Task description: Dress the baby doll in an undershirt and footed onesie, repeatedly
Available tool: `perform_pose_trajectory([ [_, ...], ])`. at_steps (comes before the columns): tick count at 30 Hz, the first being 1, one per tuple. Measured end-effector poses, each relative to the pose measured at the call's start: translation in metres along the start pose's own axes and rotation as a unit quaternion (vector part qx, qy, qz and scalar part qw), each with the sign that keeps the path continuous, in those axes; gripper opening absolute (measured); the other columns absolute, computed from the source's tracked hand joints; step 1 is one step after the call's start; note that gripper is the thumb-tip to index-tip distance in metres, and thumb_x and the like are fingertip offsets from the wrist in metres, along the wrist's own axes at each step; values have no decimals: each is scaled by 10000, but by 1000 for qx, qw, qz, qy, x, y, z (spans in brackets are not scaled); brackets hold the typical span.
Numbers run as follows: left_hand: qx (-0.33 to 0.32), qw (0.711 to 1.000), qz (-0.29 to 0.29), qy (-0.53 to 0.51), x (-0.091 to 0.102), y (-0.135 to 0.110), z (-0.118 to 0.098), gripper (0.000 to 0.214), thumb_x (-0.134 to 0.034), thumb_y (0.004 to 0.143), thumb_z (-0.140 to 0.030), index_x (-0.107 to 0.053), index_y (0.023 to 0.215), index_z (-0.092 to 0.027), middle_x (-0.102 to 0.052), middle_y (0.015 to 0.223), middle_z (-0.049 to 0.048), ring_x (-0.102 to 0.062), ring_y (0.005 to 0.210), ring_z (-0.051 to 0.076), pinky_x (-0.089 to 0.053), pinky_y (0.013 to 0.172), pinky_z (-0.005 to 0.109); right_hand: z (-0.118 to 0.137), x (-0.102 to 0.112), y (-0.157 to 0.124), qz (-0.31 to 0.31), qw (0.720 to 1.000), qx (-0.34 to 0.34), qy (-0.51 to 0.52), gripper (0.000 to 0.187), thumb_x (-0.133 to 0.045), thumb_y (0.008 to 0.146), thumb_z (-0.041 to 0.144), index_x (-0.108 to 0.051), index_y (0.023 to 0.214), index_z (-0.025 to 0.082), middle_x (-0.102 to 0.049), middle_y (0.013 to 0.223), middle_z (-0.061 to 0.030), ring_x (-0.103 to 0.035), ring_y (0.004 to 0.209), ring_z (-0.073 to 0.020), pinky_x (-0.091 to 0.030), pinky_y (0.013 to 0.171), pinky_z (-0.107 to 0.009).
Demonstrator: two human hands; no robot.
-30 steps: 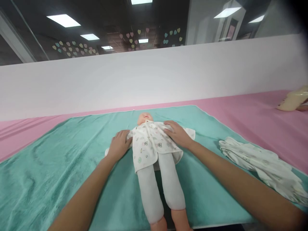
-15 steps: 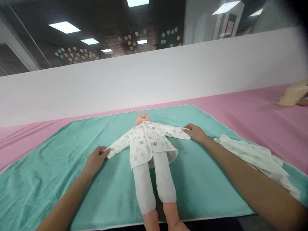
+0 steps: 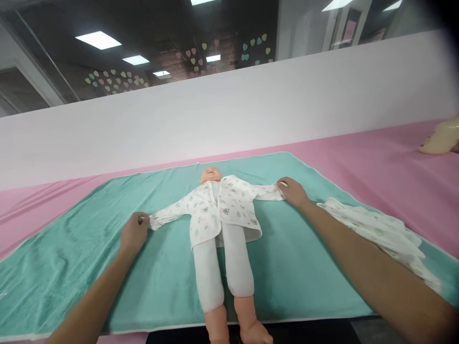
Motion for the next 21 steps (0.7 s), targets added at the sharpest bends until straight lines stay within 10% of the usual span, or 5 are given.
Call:
perform_pose_trajectory([
  [8,-272,951,-41,140,-9,-34,-51,372,-297,911,-315,-516,1171,-161,-537,1225,108,-476,1143,262,-378,929,383,66,-29,-31,108,950,264,-131,636,-434,826,583,-379,1343,215,-431,1373,-94,-372,1247,-287,-262,1021,-425],
  [13,-276,952,62,119,-23,-33,-56,538,-314,896,-486,-345,1347,-194,-515,1286,83,-477,1154,257,-388,908,383,86,-54,-28,145,942,261,-154,649,-464,811,595,-382,1324,207,-546,1209,-112,-489,1104,-273,-333,929,-390],
  [21,-315,936,24,152,-36,-17,-86,442,-313,909,-439,-444,1251,-192,-592,1087,100,-534,1026,262,-405,805,364,99,-46,-27,34,928,319,-187,427,-338,917,468,-492,1200,187,-607,1005,-97,-525,933,-238,-346,841,-350],
])
Point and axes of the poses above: each hand's wrist, its own y-axis towards the middle knuckle, its own x-axis out of the back of the hand, z = x × y, the point moved 4 cm from there along y, towards the middle knuckle
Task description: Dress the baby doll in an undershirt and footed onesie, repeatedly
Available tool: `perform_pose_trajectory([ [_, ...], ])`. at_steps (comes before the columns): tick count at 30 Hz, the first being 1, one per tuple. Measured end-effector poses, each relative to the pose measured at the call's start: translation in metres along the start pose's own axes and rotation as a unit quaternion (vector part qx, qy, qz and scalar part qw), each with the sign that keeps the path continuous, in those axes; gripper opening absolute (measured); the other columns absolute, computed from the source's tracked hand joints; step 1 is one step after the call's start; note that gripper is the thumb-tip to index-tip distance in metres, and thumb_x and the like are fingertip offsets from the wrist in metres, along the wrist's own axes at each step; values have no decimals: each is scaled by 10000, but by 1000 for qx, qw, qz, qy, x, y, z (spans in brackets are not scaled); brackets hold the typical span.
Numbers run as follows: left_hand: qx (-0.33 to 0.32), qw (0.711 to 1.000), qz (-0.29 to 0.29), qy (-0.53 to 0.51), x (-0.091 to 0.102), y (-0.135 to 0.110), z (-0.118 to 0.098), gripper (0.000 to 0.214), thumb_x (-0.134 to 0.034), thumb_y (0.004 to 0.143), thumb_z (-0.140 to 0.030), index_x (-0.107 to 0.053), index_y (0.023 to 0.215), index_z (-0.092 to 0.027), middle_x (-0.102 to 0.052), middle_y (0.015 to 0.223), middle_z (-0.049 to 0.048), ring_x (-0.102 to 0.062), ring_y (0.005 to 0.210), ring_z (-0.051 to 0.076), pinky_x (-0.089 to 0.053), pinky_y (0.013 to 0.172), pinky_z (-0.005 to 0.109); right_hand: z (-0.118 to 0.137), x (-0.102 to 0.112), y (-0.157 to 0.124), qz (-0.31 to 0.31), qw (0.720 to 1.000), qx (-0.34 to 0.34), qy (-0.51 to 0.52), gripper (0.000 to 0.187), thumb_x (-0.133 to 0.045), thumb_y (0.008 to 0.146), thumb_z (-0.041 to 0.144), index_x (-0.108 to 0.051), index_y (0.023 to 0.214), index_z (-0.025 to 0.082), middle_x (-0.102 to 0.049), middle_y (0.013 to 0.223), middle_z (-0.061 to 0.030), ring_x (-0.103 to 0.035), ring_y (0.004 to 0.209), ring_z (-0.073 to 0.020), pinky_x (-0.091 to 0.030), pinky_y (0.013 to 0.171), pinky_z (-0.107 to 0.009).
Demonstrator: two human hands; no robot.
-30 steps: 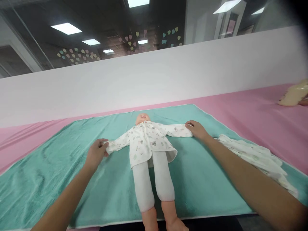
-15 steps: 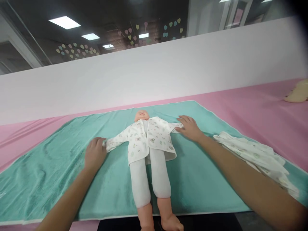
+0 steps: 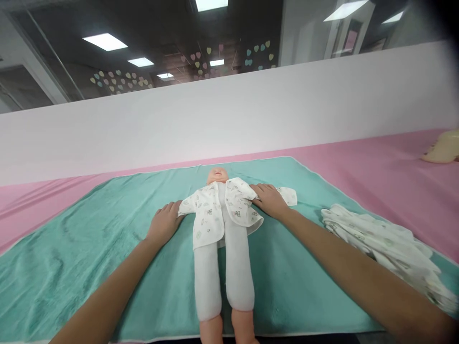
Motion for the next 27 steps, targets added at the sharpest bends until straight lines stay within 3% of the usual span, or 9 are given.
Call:
perform_pose_trajectory([
  [5,5,1000,-22,-17,-4,10,-12,433,-305,917,-428,-423,1271,-209,-579,1092,91,-530,1023,247,-413,776,336,-11,6,-4,-54,997,-24,-40,378,-321,938,380,-484,1234,211,-596,1086,-98,-512,978,-233,-310,898,-372],
  [10,47,999,1,-3,-6,4,-2,456,-325,902,-444,-412,1284,-211,-570,1136,96,-512,1066,262,-413,786,354,-12,-5,3,-40,998,-43,-37,358,-349,930,343,-470,1247,228,-577,1168,-90,-491,1050,-246,-262,974,-417],
  [13,63,998,19,20,-4,-2,6,439,-314,904,-394,-407,1289,-205,-578,1135,109,-507,1058,283,-403,805,393,-7,0,1,-46,997,-54,-10,384,-363,918,372,-460,1251,207,-508,1278,-109,-439,1143,-273,-219,1020,-454],
  [17,118,992,26,43,-3,-8,23,463,-269,868,-166,-384,1316,-193,-563,1179,134,-495,1070,295,-408,796,418,17,26,-10,-57,985,-82,139,355,-372,902,452,-514,1105,197,-563,1125,-108,-495,1041,-250,-376,894,-391],
  [20,152,987,44,35,-5,-12,37,478,-256,843,-115,-442,1276,-192,-563,1186,132,-498,1080,293,-423,778,405,47,44,-18,-11,965,-55,255,304,-399,887,485,-519,962,215,-575,944,-55,-526,883,-200,-429,776,-334],
  [23,172,983,56,19,-7,-14,47,465,-254,839,-110,-511,1215,-203,-568,1179,130,-503,1080,293,-430,765,400,69,51,-23,10,961,-30,276,287,-536,815,476,-501,932,217,-551,952,-45,-507,868,-192,-434,755,-328],
  [27,204,978,43,12,-6,-17,53,452,-243,850,-136,-523,1199,-198,-565,1169,145,-502,1072,308,-433,765,426,76,54,-20,-33,961,-49,269,161,-437,881,362,-488,844,213,-560,972,-52,-510,923,-195,-422,810,-348],
])
Point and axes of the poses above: each hand's wrist, its own y-axis towards the middle knuckle, its own x-axis out of the back of the hand, z = x × y, the point moved 4 cm from there along y, towards the middle knuckle
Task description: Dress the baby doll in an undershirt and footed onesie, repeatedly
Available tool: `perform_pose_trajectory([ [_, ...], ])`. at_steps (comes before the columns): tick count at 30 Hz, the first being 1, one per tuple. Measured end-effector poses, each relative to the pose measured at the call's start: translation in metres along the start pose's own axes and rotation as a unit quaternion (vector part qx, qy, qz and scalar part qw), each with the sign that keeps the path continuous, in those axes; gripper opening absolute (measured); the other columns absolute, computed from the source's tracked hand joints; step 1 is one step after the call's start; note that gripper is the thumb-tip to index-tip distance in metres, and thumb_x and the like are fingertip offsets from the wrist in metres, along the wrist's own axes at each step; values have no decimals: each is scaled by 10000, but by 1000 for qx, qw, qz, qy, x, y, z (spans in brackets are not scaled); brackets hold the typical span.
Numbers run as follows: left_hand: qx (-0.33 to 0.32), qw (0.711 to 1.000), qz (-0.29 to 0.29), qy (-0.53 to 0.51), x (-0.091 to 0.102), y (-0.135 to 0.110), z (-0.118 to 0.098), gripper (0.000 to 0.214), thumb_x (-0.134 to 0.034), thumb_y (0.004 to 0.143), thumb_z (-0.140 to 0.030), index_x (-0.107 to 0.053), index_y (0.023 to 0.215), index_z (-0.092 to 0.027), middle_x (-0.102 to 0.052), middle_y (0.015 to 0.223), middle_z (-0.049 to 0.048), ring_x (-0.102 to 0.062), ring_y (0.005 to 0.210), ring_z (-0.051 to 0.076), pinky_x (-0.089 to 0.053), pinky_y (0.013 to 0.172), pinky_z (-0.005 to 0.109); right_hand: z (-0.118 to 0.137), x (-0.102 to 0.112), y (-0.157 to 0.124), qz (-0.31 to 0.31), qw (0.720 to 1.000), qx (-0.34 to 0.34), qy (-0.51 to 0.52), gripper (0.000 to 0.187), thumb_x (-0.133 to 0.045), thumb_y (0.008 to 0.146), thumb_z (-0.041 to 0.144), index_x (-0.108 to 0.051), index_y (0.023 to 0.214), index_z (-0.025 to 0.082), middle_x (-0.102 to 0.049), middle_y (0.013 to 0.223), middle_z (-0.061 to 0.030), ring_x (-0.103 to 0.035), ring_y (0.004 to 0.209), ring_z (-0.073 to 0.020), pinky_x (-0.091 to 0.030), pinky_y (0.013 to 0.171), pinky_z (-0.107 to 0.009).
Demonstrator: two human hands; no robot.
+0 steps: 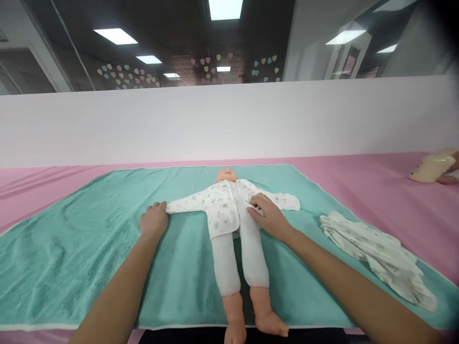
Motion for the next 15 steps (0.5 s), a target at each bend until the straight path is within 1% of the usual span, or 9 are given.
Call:
perform_pose_trajectory([
  [3,20,1000,-1,3,0,0,2,428,-227,862,-163,-547,1145,-186,-567,1132,153,-496,1058,327,-432,766,463,5,2,9,-55,998,-28,34,160,-401,899,350,-498,891,222,-570,1120,-53,-511,1047,-202,-402,894,-371],
  [5,22,1000,2,5,0,-1,1,407,-233,863,-176,-571,1088,-183,-565,1116,154,-490,1054,331,-430,770,475,12,0,14,-76,993,-67,62,191,-374,912,375,-498,959,238,-588,1133,-43,-537,1039,-199,-423,879,-378],
  [6,21,1000,3,6,0,-1,1,398,-238,862,-178,-580,1064,-183,-563,1114,154,-489,1053,330,-429,774,478,18,-3,15,-69,992,-77,67,206,-360,918,382,-499,984,245,-606,1104,-37,-556,1014,-198,-436,861,-382],
  [7,19,1000,4,6,0,-2,1,392,-242,860,-179,-587,1046,-182,-560,1116,155,-487,1054,329,-427,779,481,25,-7,15,-48,995,-69,61,212,-359,919,383,-506,993,249,-619,1083,-35,-564,1008,-201,-440,860,-393],
  [8,16,1000,5,5,0,-2,1,389,-246,858,-179,-592,1034,-180,-557,1122,158,-483,1057,331,-425,782,485,34,-12,14,-22,998,-43,47,209,-371,916,378,-520,987,249,-622,1092,-38,-559,1033,-210,-433,880,-409],
  [10,14,1000,6,0,-1,-2,3,384,-255,854,-185,-602,1018,-173,-548,1140,170,-471,1073,346,-420,791,499,51,-17,5,24,999,30,4,195,-405,907,356,-554,961,242,-584,1199,-49,-499,1150,-228,-385,959,-444],
  [12,19,1000,9,-9,-3,-1,6,380,-266,851,-198,-607,1014,-159,-528,1180,188,-445,1111,371,-409,812,520,59,-10,-11,28,997,70,-34,197,-426,902,345,-573,983,243,-517,1302,-48,-424,1238,-231,-340,1015,-458],
  [13,23,1000,10,-15,-5,0,7,381,-268,851,-201,-606,1019,-150,-512,1207,197,-428,1135,381,-402,826,529,57,-2,-21,19,997,65,-49,208,-427,902,349,-572,1017,252,-501,1320,-44,-417,1245,-228,-344,1016,-458],
  [15,34,999,8,-25,-8,3,10,392,-256,855,-202,-595,1039,-129,-481,1249,211,-400,1171,394,-391,850,539,46,23,-44,4,996,21,-88,239,-424,901,361,-557,1083,280,-510,1307,-34,-449,1212,-227,-384,985,-454],
])
Point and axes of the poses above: each hand's wrist, its own y-axis towards the middle knuckle, its own x-axis out of the back of the hand, z = x × y, the point moved 4 cm from there along y, towards the middle knuckle
